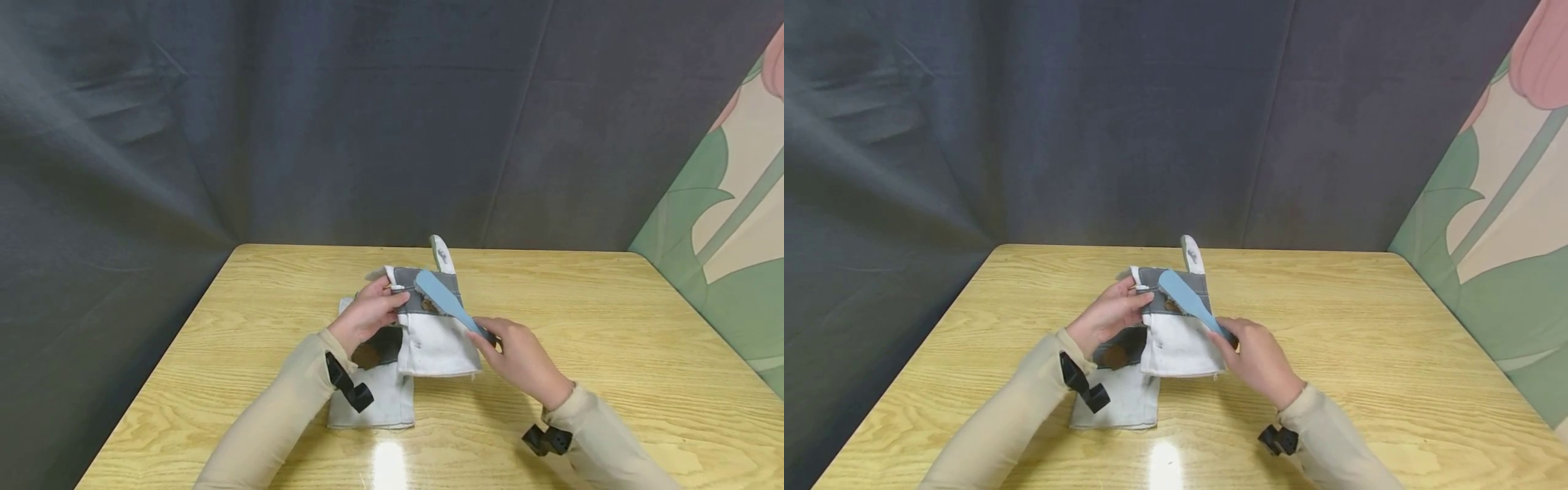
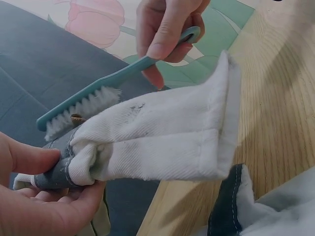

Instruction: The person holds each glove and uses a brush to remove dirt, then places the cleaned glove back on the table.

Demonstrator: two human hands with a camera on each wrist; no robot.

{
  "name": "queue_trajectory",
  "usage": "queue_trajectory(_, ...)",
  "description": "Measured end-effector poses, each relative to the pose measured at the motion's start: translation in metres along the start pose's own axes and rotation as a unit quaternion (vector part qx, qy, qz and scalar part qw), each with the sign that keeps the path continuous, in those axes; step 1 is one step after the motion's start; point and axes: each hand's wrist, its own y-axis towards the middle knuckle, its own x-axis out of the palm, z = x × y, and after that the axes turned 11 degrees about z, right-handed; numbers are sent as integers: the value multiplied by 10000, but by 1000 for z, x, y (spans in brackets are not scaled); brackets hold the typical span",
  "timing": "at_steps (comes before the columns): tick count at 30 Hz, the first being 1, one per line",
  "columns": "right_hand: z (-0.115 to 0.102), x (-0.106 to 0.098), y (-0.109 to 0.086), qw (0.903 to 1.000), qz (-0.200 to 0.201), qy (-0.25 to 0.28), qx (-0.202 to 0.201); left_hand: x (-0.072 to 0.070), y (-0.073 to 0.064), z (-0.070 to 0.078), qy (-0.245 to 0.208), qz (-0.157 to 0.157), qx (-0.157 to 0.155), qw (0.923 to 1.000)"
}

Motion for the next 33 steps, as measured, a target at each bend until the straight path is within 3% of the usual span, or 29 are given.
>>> queue_trajectory(13,7,-4,-7,9998,-113,-82,162,-3,0,2,-64,-49,13,10000)
queue_trajectory(23,2,-7,-1,9993,348,-35,-117,1,-2,3,-31,-102,-15,9999)
queue_trajectory(29,1,-1,3,10000,61,50,28,4,-3,3,29,-209,54,9998)
queue_trajectory(33,1,-1,2,9997,-119,148,156,3,-4,2,8,-77,-11,10000)
